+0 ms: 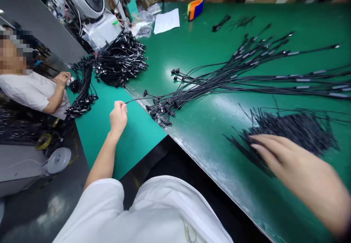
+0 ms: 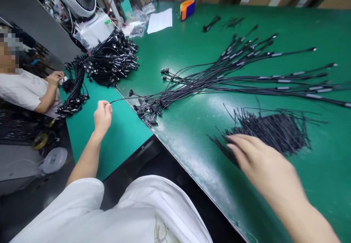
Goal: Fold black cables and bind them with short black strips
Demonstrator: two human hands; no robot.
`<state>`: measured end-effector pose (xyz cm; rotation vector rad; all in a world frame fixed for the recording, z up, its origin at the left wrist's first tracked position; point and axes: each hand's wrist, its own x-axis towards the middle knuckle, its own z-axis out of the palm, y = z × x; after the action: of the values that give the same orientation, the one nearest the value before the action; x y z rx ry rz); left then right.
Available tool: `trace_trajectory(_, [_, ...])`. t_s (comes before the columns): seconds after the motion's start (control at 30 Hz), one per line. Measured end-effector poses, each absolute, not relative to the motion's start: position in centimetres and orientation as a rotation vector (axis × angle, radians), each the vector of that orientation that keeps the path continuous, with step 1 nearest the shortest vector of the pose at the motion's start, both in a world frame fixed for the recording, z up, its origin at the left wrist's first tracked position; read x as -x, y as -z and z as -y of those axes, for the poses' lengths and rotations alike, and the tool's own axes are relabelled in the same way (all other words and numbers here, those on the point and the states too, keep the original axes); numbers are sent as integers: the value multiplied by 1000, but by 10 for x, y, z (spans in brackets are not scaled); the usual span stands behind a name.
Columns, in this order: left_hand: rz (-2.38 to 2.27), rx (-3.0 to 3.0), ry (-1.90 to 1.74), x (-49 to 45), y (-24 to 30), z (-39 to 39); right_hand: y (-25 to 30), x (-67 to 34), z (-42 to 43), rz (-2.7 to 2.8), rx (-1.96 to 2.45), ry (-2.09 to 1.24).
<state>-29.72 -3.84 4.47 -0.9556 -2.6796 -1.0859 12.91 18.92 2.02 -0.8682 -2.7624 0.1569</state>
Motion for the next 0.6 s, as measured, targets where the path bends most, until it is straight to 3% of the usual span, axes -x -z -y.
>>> trace_trajectory(0.1, [2286,1130,2217,265,-103,42,-49,-59,-163,2710,623,-393])
trace_trajectory(0.2, [1974,1327,2877,234,-153,62,-85,17,-128,2506,392,-591])
trace_trajectory(0.37, [1951,1699,3009,224,-172,112,-119,99,-114,2654,219,-464])
trace_trajectory(0.5, [2085,1464,3010,237,-161,142,-120,73,-115,2873,-18,-655])
trace_trajectory(0.6, [2011,1601,2974,243,-154,157,-111,37,-100,2725,-131,-765])
